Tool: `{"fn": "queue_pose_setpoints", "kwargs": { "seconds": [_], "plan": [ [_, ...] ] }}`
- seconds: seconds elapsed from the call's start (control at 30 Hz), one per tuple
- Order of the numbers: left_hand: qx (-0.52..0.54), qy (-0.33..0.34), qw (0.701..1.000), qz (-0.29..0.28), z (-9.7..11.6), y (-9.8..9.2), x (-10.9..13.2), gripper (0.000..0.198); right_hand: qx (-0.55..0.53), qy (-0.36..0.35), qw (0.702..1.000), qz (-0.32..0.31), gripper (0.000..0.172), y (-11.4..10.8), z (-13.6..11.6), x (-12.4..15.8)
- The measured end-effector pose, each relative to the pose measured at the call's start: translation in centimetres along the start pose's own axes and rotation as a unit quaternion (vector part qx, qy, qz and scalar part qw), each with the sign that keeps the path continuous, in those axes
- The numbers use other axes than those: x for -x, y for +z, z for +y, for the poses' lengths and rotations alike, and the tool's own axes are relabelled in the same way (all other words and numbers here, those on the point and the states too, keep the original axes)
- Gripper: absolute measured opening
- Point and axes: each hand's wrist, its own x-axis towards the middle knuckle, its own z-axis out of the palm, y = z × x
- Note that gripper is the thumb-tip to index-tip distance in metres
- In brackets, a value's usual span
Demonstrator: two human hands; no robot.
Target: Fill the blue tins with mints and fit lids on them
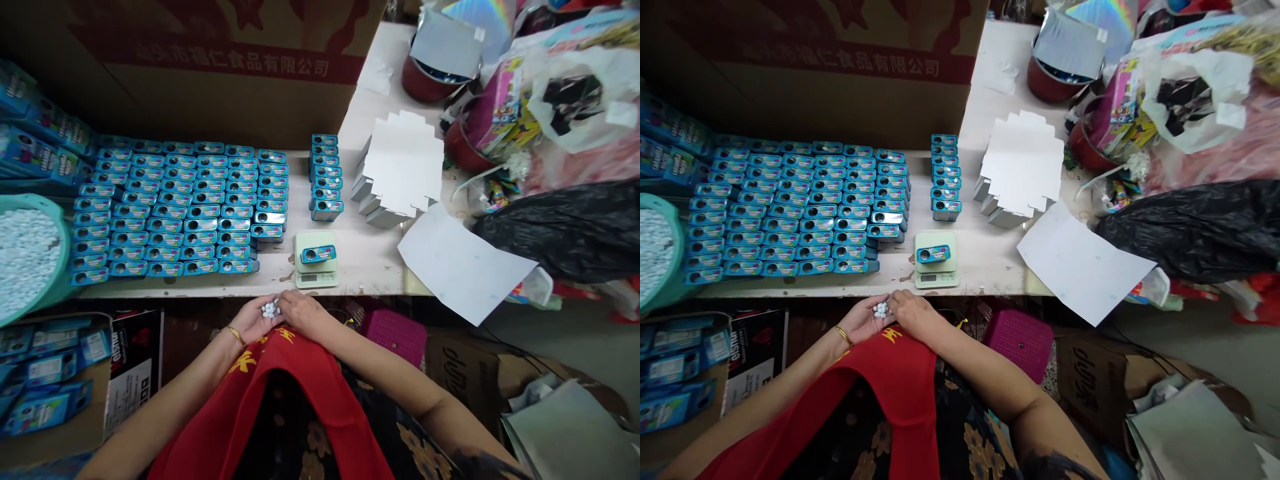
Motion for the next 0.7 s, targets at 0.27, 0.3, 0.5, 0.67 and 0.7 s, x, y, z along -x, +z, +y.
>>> {"fn": "queue_pose_setpoints", "kwargs": {
  "seconds": [0.27,0.3,0.5,0.67,0.7],
  "plan": [
    [-0.088,0.009,0.996,0.001,-0.3,0.8,0.3,0.012,-0.067,0.079,0.995,-0.006,0.012,0.3,0.0,0.4],
    [-0.095,0.013,0.995,-0.001,-0.4,0.9,0.4,0.012,-0.077,0.087,0.993,-0.002,0.013,0.4,0.1,0.5],
    [-0.094,0.076,0.991,-0.052,0.2,3.2,-0.5,0.015,-0.095,0.125,0.984,0.085,0.013,-0.5,1.7,0.5],
    [-0.042,0.034,0.996,-0.077,0.2,3.8,-1.0,0.015,-0.095,0.010,0.989,0.110,0.016,-1.7,1.4,0.9],
    [-0.029,0.023,0.997,-0.073,0.0,3.6,-1.1,0.015,-0.102,-0.014,0.988,0.113,0.017,-1.9,1.3,1.2]
  ]
}}
